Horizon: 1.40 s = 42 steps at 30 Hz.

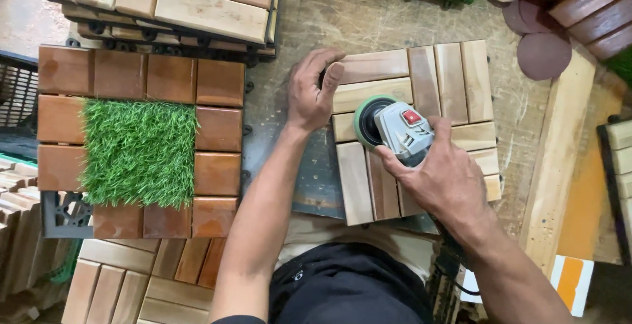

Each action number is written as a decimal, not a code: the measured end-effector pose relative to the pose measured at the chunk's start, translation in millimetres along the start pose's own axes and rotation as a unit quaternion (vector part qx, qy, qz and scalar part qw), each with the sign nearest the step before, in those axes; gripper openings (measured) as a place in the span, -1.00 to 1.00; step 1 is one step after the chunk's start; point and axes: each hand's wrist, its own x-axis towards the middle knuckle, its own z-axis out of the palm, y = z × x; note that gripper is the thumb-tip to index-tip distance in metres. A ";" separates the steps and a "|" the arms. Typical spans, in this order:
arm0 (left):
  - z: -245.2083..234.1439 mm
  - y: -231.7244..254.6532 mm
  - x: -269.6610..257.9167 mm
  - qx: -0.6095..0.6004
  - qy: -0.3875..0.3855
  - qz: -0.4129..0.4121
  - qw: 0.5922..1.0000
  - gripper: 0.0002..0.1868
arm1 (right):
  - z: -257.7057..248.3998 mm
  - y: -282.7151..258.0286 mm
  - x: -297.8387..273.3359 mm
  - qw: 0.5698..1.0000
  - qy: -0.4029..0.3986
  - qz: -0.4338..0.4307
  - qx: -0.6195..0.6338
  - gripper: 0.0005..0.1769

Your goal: The person uses a handheld orbital sander to smooth the surface of a wooden block composed of multiple smaller pieces. The person holds the block steady with one hand while operating the sander with the other, moving it across the surface in a consistent pattern.

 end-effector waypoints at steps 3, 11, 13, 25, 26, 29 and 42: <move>-1.8 4.1 1.2 -0.004 -0.002 -0.003 1.000 -0.53 | 5.8 1.3 3.9 1.000 -0.010 -0.019 -0.020 0.08; -8.5 6.3 1.9 -0.086 -0.011 -0.037 0.996 -0.48 | 5.2 -11.8 -1.5 0.998 -0.021 -0.039 -0.038 0.00; -10.2 10.7 1.6 -0.107 -0.013 -0.042 0.993 -0.45 | 10.4 -8.7 -0.5 0.999 -0.024 -0.038 -0.031 -0.04; -9.8 18.1 3.0 -0.052 -0.040 -0.072 0.995 -0.24 | 33.5 35.9 -17.7 0.989 -0.032 -0.067 -0.124 0.07; -9.6 18.0 2.9 -0.048 -0.043 -0.070 0.995 -0.27 | 38.5 41.0 -20.5 0.986 -0.012 -0.085 -0.141 0.11; -7.6 17.4 3.8 -0.031 -0.052 -0.060 0.996 -0.36 | 43.5 46.8 -29.8 0.981 -0.015 -0.090 -0.168 0.11; 50.2 15.2 16.1 0.427 -0.203 0.014 0.881 -0.39 | 69.8 97.5 -62.6 0.969 -0.002 -0.140 -0.204 0.22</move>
